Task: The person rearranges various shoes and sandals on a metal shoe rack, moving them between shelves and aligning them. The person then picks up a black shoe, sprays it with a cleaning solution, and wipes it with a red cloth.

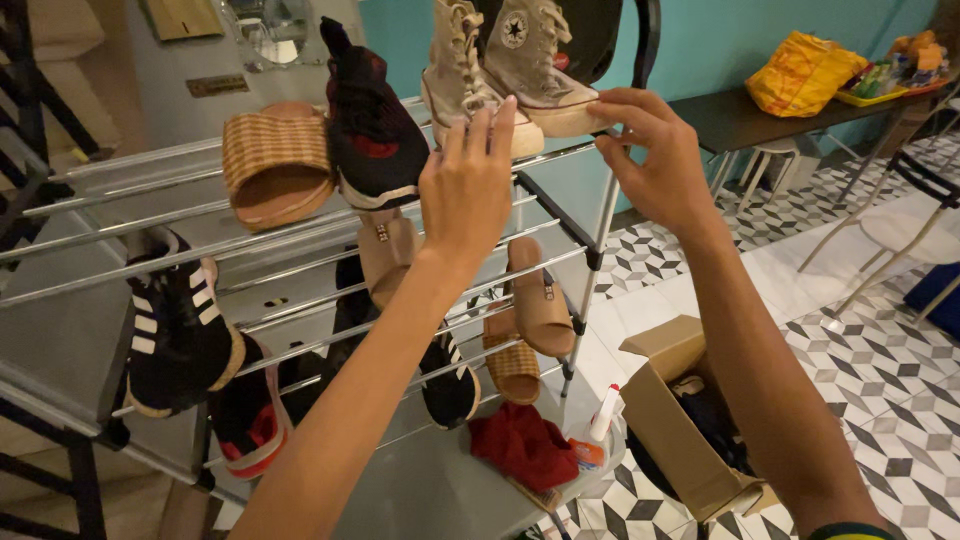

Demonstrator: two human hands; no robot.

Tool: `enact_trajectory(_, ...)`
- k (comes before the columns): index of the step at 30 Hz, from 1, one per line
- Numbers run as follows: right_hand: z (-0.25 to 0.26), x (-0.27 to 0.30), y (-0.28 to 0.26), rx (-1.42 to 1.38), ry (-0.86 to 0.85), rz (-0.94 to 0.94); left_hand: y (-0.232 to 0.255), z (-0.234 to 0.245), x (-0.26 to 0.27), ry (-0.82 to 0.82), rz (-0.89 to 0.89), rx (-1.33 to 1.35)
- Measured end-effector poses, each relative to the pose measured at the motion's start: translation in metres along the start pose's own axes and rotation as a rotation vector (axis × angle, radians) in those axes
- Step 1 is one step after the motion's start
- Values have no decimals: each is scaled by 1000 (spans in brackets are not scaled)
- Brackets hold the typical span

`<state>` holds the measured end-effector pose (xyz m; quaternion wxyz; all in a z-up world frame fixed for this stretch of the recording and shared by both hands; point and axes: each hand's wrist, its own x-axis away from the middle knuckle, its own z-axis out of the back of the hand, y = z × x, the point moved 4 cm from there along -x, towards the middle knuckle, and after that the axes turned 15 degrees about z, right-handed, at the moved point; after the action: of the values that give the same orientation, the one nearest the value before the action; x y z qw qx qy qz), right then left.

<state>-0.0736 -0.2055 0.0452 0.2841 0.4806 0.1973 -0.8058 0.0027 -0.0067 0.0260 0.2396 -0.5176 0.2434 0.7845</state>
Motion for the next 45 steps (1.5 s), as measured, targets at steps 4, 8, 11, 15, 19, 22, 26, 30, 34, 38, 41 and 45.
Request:
enact_trajectory(4,0,0,-1,16,7,20,-4,1,0,-104,4,36)
enact_trajectory(8,-3,-1,-17,203,-10,115,-9,18,7,-140,-11,-19)
enact_trajectory(11,-14,-7,-35,142,44,96,-22,37,13,-159,2,-81)
enact_trajectory(15,-40,-17,-72,86,61,173,-49,59,19,-168,53,-113)
enact_trajectory(19,-75,-32,-103,-35,-27,224,-76,74,24,-149,135,-163)
enact_trajectory(22,-97,-45,-123,61,-50,352,-98,84,28,-136,145,-209)
enact_trajectory(26,-118,-46,-126,0,-133,215,-116,90,31,-89,144,-160)
enact_trajectory(30,-132,-45,-121,11,-126,206,-122,88,35,-71,115,-114)
enact_trajectory(34,-140,-43,-114,81,-78,230,-121,83,36,-42,92,-117)
enact_trajectory(38,-142,-39,-110,120,-48,245,-119,80,38,-53,98,-130)
enact_trajectory(41,-142,-37,-107,148,-38,310,-117,77,37,-64,105,-145)
enact_trajectory(45,-143,-34,-108,187,18,353,-111,76,38,-31,105,-147)
